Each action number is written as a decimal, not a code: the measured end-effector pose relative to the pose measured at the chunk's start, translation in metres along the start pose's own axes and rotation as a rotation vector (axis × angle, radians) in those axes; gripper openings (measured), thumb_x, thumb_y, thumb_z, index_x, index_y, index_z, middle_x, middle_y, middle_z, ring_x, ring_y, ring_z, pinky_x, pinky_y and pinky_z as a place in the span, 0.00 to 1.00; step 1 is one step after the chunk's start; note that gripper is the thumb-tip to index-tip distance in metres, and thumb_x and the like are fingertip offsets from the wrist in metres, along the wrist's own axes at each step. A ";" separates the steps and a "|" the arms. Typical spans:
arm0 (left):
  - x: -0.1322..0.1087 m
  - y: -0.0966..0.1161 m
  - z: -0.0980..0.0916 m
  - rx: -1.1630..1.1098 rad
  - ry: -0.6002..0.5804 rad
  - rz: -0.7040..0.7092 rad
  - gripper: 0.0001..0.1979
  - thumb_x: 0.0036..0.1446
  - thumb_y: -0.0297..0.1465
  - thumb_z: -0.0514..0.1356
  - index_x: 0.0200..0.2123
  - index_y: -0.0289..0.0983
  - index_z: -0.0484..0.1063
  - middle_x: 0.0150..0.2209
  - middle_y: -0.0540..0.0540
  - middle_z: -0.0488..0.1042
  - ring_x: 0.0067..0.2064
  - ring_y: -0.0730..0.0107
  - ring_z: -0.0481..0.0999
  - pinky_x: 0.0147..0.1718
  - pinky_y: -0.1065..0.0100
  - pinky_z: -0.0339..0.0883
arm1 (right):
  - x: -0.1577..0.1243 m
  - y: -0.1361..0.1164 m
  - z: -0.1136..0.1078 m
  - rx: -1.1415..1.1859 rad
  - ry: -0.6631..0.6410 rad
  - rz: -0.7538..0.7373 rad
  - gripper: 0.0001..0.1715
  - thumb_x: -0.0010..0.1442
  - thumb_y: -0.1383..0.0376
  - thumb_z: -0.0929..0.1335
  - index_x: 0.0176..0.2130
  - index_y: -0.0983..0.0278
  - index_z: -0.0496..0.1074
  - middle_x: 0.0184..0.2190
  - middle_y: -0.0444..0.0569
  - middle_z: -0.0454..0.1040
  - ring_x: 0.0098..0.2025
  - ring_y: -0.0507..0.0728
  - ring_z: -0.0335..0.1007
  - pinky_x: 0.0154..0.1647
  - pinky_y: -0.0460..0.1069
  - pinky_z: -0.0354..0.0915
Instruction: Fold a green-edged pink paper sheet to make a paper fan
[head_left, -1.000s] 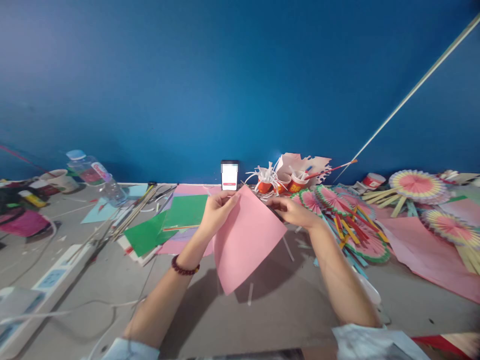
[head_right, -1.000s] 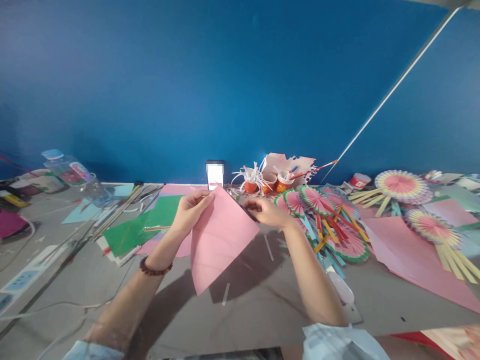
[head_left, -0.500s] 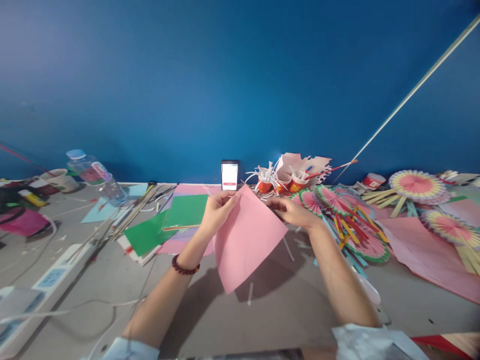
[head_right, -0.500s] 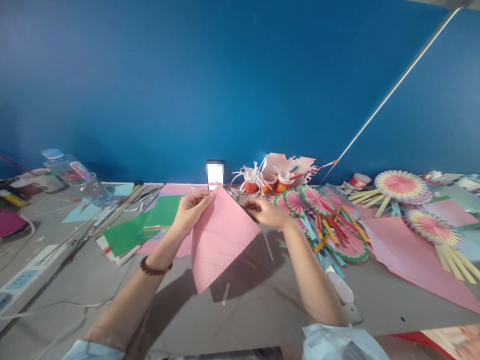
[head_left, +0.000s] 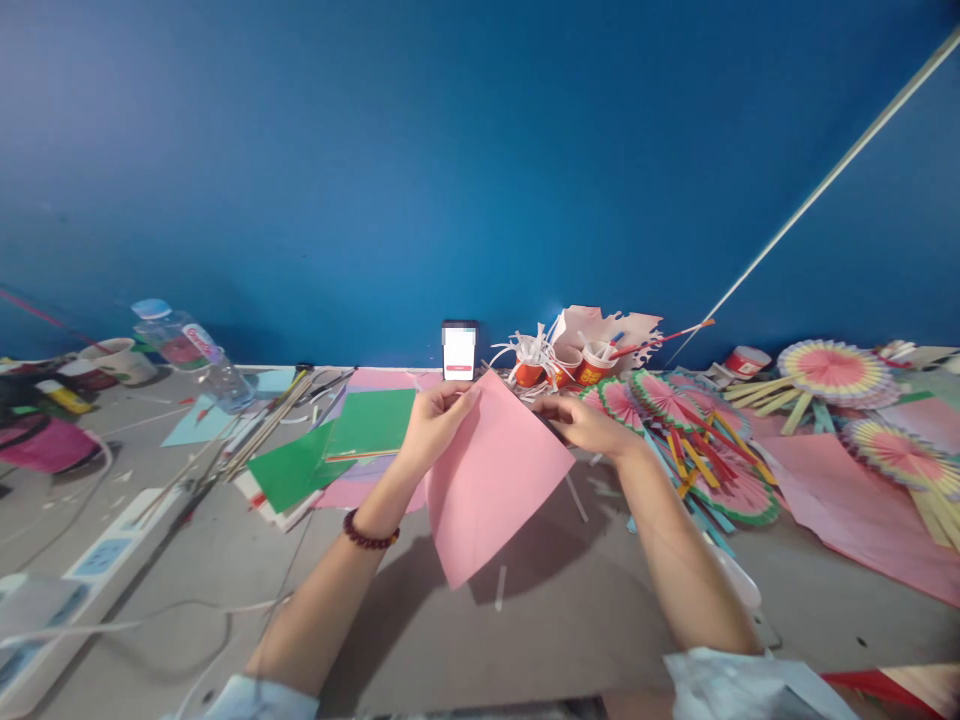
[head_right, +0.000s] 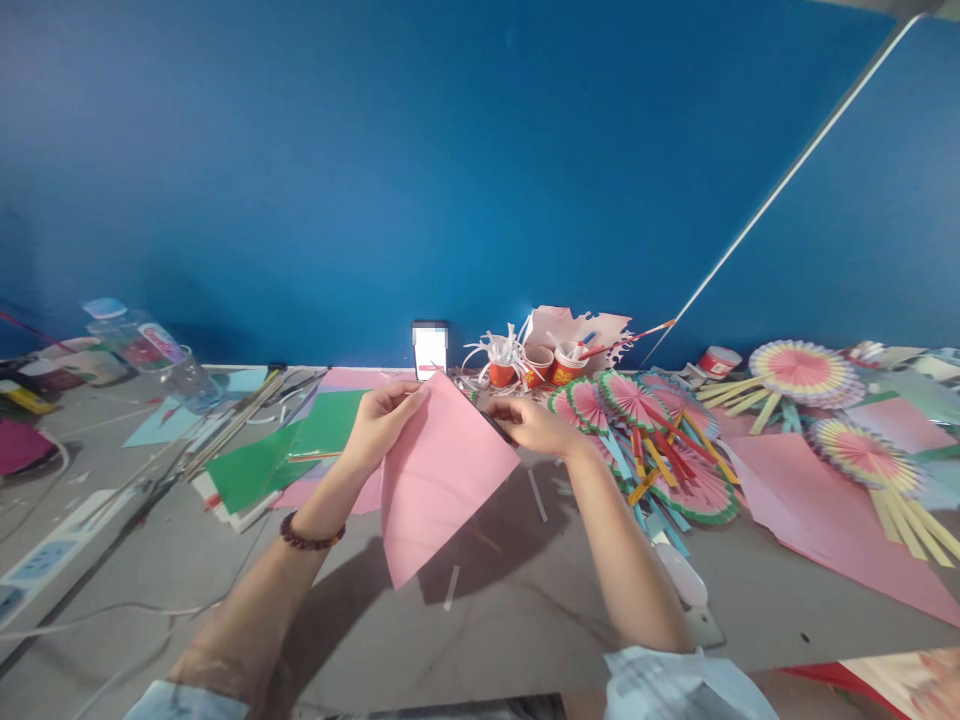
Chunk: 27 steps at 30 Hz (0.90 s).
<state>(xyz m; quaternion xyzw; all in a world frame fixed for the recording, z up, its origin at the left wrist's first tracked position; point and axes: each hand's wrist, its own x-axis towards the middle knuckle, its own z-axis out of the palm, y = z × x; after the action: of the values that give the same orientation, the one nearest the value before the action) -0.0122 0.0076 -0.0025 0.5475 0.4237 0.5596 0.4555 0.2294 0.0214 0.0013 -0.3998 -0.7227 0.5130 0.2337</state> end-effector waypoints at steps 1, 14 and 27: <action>0.000 0.000 0.000 0.003 0.000 0.000 0.19 0.47 0.46 0.67 0.30 0.34 0.79 0.21 0.50 0.73 0.23 0.76 0.66 0.23 0.74 0.57 | 0.000 0.000 0.000 -0.003 0.002 0.003 0.19 0.58 0.50 0.69 0.40 0.61 0.72 0.35 0.46 0.75 0.29 0.50 0.64 0.24 0.44 0.59; 0.001 -0.004 -0.001 0.017 -0.009 0.009 0.18 0.48 0.46 0.67 0.30 0.35 0.78 0.22 0.51 0.72 0.24 0.75 0.66 0.23 0.73 0.57 | 0.000 -0.004 0.001 -0.010 0.009 0.016 0.16 0.59 0.52 0.68 0.39 0.61 0.73 0.33 0.45 0.75 0.27 0.50 0.65 0.23 0.44 0.59; 0.002 -0.004 -0.002 0.031 -0.007 0.027 0.19 0.49 0.46 0.66 0.31 0.35 0.80 0.23 0.50 0.74 0.24 0.74 0.67 0.23 0.73 0.58 | 0.000 -0.006 0.003 0.004 -0.033 -0.046 0.21 0.56 0.48 0.70 0.39 0.61 0.74 0.33 0.47 0.76 0.32 0.53 0.68 0.26 0.46 0.62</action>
<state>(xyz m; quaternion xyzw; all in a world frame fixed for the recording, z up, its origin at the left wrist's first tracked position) -0.0137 0.0102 -0.0064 0.5620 0.4234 0.5572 0.4409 0.2248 0.0187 0.0059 -0.3740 -0.7345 0.5154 0.2344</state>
